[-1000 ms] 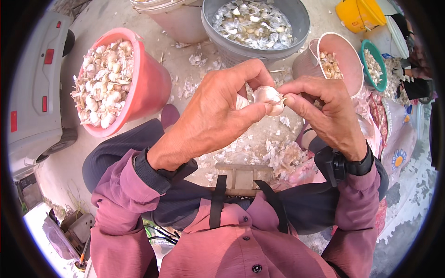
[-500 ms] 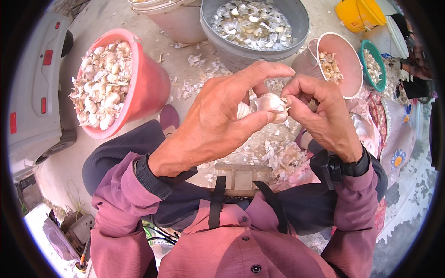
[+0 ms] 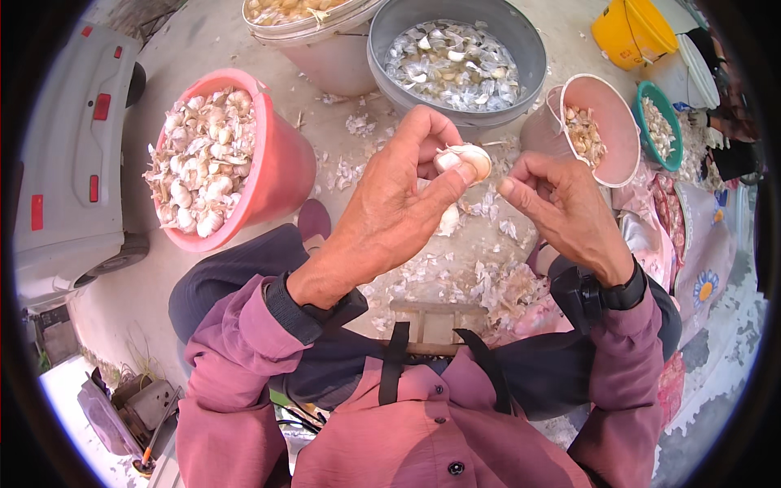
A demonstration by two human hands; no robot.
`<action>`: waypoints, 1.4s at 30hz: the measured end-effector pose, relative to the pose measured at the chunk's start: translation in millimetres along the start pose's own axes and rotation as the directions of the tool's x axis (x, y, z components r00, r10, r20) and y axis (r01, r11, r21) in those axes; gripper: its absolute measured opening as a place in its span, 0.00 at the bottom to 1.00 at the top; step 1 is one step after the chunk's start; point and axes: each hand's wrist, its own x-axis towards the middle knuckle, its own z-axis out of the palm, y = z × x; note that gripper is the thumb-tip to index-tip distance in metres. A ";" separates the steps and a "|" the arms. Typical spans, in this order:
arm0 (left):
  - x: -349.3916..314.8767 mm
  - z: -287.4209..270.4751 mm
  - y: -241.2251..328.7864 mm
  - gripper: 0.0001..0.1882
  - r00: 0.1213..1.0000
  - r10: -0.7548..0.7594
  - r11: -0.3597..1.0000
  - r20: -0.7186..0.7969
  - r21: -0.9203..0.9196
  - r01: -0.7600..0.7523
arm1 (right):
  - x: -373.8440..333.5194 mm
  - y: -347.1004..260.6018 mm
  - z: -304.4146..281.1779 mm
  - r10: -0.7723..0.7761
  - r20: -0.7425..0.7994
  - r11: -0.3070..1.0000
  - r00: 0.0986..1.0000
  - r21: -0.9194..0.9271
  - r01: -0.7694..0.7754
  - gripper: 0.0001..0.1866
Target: Peeling individual garlic cloves from whole bulbs and putting them into a bucket.
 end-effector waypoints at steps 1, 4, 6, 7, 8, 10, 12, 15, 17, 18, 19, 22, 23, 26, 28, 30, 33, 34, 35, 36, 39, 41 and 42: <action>-0.9 0.2 0.0 0.14 1.000 -0.005 0.999 0.021 0.041 0.004 | 2.8 5.9 8.3 -0.131 -0.158 0.988 0.979 0.065 0.142 0.18; 0.0 2.6 4.1 0.14 0.996 -0.045 0.970 0.075 0.244 0.025 | 5.6 -8.8 13.0 -0.145 -0.179 0.932 0.973 0.306 0.195 0.23; -0.6 5.0 -2.2 0.14 0.992 0.035 0.952 0.117 0.299 -0.069 | 8.4 -8.3 15.9 -0.189 -0.111 0.964 0.976 0.168 0.206 0.26; -1.2 6.2 -4.6 0.14 0.981 0.112 0.922 0.160 0.351 -0.162 | 9.3 -6.6 17.6 -0.226 -0.033 0.974 0.974 0.029 0.227 0.28; -1.5 7.4 -4.1 0.14 0.981 0.110 0.923 0.161 0.349 -0.161 | 9.7 -3.8 19.4 -0.222 -0.031 0.974 0.974 0.029 0.223 0.28; -2.4 9.6 -2.6 0.13 0.987 0.046 0.938 0.152 0.334 -0.095 | 9.9 1.2 23.0 -0.232 0.009 0.969 0.973 0.086 0.230 0.29; -3.3 10.7 -6.4 0.13 0.987 0.084 0.949 0.133 0.291 -0.120 | 8.2 -1.7 32.4 -0.235 -0.049 0.942 0.971 0.233 0.240 0.28; -3.4 13.1 -15.9 0.13 0.975 0.195 0.949 0.104 0.233 -0.214 | 4.0 -9.0 34.1 -0.204 -0.097 0.908 0.974 0.352 0.225 0.28; -5.9 13.4 -17.2 0.14 0.960 0.265 0.935 0.096 0.218 -0.280 | 1.9 -11.5 35.9 -0.178 -0.089 0.923 0.980 0.330 0.198 0.27; -8.2 13.4 -13.6 0.13 0.974 0.209 0.959 0.090 0.176 -0.222 | 1.3 -12.3 39.3 -0.156 -0.121 0.905 0.980 0.379 0.191 0.28; -10.1 13.6 -10.7 0.13 0.984 0.153 0.977 0.086 0.134 -0.164 | 0.8 -12.0 41.7 -0.132 -0.152 0.885 0.979 0.428 0.186 0.28; -12.8 11.3 -6.2 0.12 0.966 0.241 0.956 0.094 0.150 -0.253 | 2.4 -8.7 47.7 -0.080 -0.185 0.844 0.979 0.511 0.165 0.30; -12.1 10.4 -8.4 0.12 0.966 0.244 0.955 0.090 0.152 -0.255 | 3.4 -8.1 47.5 -0.085 -0.184 0.844 0.979 0.510 0.169 0.30; -9.3 7.7 -13.9 0.12 0.965 0.247 0.962 0.087 0.093 -0.255 | 5.7 -9.4 42.6 -0.079 -0.161 0.864 0.984 0.481 0.148 0.29; -9.3 5.9 -13.7 0.13 0.985 0.147 0.989 0.086 0.017 -0.149 | 7.2 -15.3 35.1 0.204 0.114 0.648 0.972 0.729 -0.221 0.25; -10.9 3.7 -12.8 0.14 0.990 0.107 0.994 0.086 -0.019 -0.106 | 7.9 -9.2 29.0 0.113 0.234 0.524 0.966 0.811 -0.258 0.21; -9.2 3.7 -11.2 0.14 0.996 0.039 0.992 0.077 -0.125 -0.029 | 7.3 -11.6 25.7 0.113 0.293 0.493 0.949 0.813 -0.310 0.20; -8.4 4.1 -11.0 0.14 0.998 0.011 0.981 0.067 -0.193 0.002 | 7.2 -8.4 23.7 0.049 0.331 0.463 0.942 0.828 -0.315 0.20; -7.1 2.8 -11.1 0.14 0.998 0.013 0.982 0.064 -0.188 -0.001 | 7.9 -5.9 21.7 -0.023 0.365 0.433 0.931 0.843 -0.320 0.20; -5.0 1.2 -12.4 0.15 0.999 0.024 0.983 0.027 -0.184 -0.019 | 7.7 -1.8 19.8 -0.030 0.365 0.433 0.931 0.844 -0.317 0.20; -3.5 -0.7 -9.4 0.16 0.999 0.019 0.976 -0.035 -0.216 -0.026 | 7.1 -0.6 18.3 -0.285 0.369 0.201 0.885 0.926 -0.321 0.18; -4.0 -2.2 -7.9 0.17 0.998 0.005 0.966 -0.058 -0.258 -0.020 | 3.2 -11.3 18.9 -0.143 0.294 0.274 0.945 0.929 -0.247 0.17; -4.0 -3.2 -8.5 0.18 0.999 0.012 0.968 -0.039 -0.250 -0.021 | 3.1 -13.7 18.3 0.004 0.198 0.353 0.980 0.917 -0.186 0.16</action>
